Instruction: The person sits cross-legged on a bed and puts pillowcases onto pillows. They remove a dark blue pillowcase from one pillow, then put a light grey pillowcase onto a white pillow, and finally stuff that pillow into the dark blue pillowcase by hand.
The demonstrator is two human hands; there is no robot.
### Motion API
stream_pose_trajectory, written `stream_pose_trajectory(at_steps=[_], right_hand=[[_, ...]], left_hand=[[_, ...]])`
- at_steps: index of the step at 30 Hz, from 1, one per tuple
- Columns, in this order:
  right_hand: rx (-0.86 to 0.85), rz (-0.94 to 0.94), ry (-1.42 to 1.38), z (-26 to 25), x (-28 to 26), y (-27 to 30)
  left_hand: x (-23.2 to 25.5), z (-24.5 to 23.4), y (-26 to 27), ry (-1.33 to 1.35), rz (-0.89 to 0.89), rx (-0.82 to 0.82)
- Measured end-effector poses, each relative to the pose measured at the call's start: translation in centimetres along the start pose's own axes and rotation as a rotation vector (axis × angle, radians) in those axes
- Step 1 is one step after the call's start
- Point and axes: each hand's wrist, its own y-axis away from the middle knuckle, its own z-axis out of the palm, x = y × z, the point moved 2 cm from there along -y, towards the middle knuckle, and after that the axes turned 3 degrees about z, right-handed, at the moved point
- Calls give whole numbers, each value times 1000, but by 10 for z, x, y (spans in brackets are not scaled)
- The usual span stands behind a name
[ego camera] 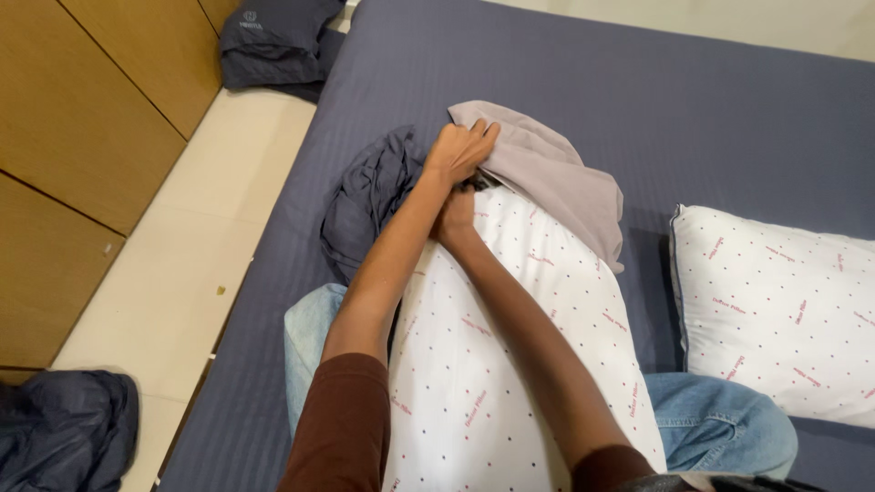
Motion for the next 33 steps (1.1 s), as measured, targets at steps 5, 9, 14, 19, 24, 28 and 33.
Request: stream_pose_trajectory(at_steps=[5, 9, 14, 19, 24, 28, 33], right_hand=[[-294, 215, -119, -85, 49, 28], [-182, 435, -348, -148, 84, 49], [231, 223, -7, -183, 71, 65], [240, 305, -250, -179, 80, 59], [260, 206, -157, -155, 83, 54], [214, 294, -161, -135, 78, 42], [285, 286, -202, -137, 77, 39]], left_hand=[[-21, 47, 23, 365, -483, -355], [28, 92, 38, 1364, -656, -208], [62, 98, 47, 1011, -629, 270], [59, 18, 49, 270, -57, 204], [80, -46, 85, -87, 73, 446], [85, -55, 92, -159, 59, 455], [74, -60, 103, -107, -20, 388]])
